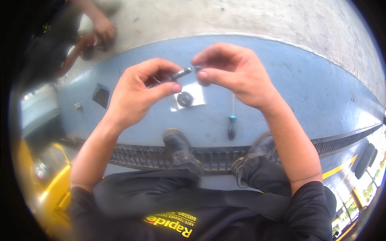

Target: The person assembles small metal components on a workbench, using a screwdriver to manipulate parts. They then walk to a car lift and place the assembled components into a metal bowl near the wheel hub.

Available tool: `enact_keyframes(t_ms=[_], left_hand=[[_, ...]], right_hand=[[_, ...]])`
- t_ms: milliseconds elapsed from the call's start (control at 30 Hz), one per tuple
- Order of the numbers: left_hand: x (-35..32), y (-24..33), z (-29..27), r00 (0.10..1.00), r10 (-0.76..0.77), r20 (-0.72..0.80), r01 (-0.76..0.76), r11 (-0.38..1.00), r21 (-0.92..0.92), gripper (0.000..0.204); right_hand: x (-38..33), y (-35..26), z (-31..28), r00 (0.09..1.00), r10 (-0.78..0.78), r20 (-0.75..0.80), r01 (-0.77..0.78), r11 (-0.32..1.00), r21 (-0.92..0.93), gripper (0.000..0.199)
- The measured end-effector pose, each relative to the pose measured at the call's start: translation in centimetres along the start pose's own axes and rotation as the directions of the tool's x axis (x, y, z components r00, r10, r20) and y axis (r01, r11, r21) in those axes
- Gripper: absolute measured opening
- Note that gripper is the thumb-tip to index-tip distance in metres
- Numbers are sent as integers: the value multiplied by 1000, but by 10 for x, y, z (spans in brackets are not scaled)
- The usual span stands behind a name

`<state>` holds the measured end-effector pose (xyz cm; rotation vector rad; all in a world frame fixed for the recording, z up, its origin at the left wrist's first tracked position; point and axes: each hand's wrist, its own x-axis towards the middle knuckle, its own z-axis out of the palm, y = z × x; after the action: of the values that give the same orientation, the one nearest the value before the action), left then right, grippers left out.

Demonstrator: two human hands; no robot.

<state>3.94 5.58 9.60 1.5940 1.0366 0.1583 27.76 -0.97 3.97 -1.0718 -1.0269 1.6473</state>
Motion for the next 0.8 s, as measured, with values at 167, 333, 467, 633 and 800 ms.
enact_keyframes(t_ms=[167,333,467,633,800], left_hand=[[0,0,1,999,-4,33,5,999,-37,25],[2,-8,2,996,-63,59,63,998,4,25],[5,-21,11,993,-80,90,79,997,14,26],[3,-21,15,986,-99,136,96,995,30,27],[3,-27,14,982,-120,148,117,993,28,29]], right_hand=[[-2,6,0,999,26,27,-29,991,131,29],[8,43,-12,988,133,-74,-143,979,-148,20],[19,139,-38,981,110,-163,-195,442,-875,19],[20,201,-48,982,50,-180,-187,213,-959,15],[17,160,-44,987,-18,-161,-146,332,-932,24]])
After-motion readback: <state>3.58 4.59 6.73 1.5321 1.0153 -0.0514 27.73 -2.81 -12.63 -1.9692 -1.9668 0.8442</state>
